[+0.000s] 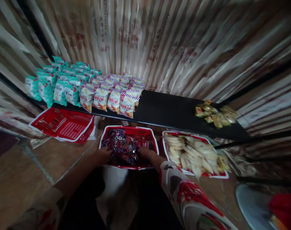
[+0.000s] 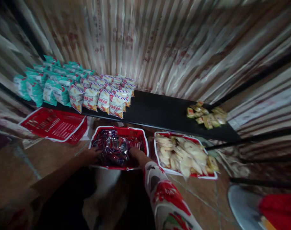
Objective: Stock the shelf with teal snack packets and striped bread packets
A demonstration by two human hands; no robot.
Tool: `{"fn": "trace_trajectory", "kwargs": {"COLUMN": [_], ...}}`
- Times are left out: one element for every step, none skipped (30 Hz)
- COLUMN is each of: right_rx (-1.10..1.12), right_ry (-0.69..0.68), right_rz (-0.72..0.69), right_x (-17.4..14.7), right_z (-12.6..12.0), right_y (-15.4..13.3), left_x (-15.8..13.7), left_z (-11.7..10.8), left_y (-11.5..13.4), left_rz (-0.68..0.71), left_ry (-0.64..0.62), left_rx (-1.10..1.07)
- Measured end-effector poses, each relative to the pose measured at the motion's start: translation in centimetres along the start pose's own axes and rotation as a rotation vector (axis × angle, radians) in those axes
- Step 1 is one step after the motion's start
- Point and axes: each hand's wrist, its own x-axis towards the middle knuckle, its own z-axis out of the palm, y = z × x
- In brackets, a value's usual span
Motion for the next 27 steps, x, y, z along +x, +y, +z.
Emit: {"fn": "trace_trajectory", "kwargs": {"right_rx": [0.018,0.034,0.047,0.056,0.06,0.058,0.051,0.037,0.018,-0.003,-0.023,-0.031,-0.025,-0.006,0.021,0.051,0.075,0.093,0.11,0.129,0.146,0.163,0.178,0.19,0.2,0.203,0.199], "right_ry": [-0.032,-0.056,-0.062,-0.042,-0.008,0.052,0.13,0.212,0.3,0.358,0.37,0.366,0.351,0.341,0.347,0.346,0.35,0.357,0.359,0.365,0.372,0.378,0.382,0.39,0.402,0.415,0.425], "right_rz": [0.012,0.02,0.028,0.038,0.056,0.088,0.145,0.222,0.313,0.406,0.457,0.471,0.459,0.436,0.425,0.418,0.438,0.459,0.456,0.448,0.438,0.429,0.428,0.43,0.451,0.468,0.471], "right_x": [-0.5,-0.9,-1.4,-2.0,-2.6,-3.3,-4.2,-5.1,-6.1,-7.1,-8.1,-8.9,-9.5,-9.9,-10.1,-10.1,-10.0,-10.0,-10.0,-10.2,-10.5,-10.9,-11.2,-11.6,-11.8,-11.8,-11.8], "right_z": [-0.5,-1.1,-1.8,-2.6,-3.4,-4.0,-4.3,-4.3,-4.0,-3.3,-2.3,-1.1,0.3,1.6,2.7,3.7,4.4,4.9,5.2,5.3,5.3,5.3,5.2,5.3,5.4,5.5,5.7], "right_y": [0.1,0.3,0.6,1.0,1.7,2.5,3.5,4.8,6.1,7.5,8.8,9.8,10.6,11.1,11.4,11.4,11.4,11.3,11.2,11.2,11.1,10.9,10.8,10.6,10.5,10.5,10.5], "left_x": [0.4,0.9,1.5,2.1,2.8,3.4,4.0,4.5,5.1,5.5,6.0,6.3,6.7,6.9,7.2,7.3,7.5,7.5,7.4,7.2,6.9,6.6,6.3,6.0,5.7,5.6,5.5], "left_z": [-0.3,-0.6,-0.9,-1.1,-1.2,-1.3,-1.2,-1.2,-1.1,-1.0,-0.9,-0.8,-0.8,-0.9,-1.0,-1.1,-1.3,-1.4,-1.5,-1.6,-1.7,-1.8,-1.8,-1.8,-1.8,-1.7,-1.6], "left_y": [-0.1,-0.1,0.1,0.4,0.7,1.0,1.1,1.2,1.3,1.2,1.2,1.1,1.0,0.9,0.8,0.9,1.0,1.1,1.3,1.5,1.7,1.8,1.8,1.8,1.7,1.6,1.5], "left_rz": [0.023,0.041,0.053,0.062,0.071,0.085,0.105,0.135,0.167,0.201,0.232,0.255,0.269,0.275,0.276,0.276,0.273,0.269,0.263,0.254,0.252,0.253,0.262,0.276,0.303,0.322,0.33], "left_ry": [-0.01,-0.022,-0.044,-0.08,-0.131,-0.186,-0.236,-0.281,-0.32,-0.352,-0.385,-0.419,-0.455,-0.489,-0.517,-0.538,-0.555,-0.558,-0.557,-0.555,-0.549,-0.543,-0.529,-0.508,-0.499,-0.494,-0.486], "left_rx": [0.014,0.032,0.053,0.074,0.091,0.1,0.099,0.09,0.077,0.058,0.037,0.013,-0.011,-0.032,-0.046,-0.047,-0.034,-0.013,0.012,0.035,0.044,0.046,0.042,0.027,0.001,-0.025,-0.05]}}
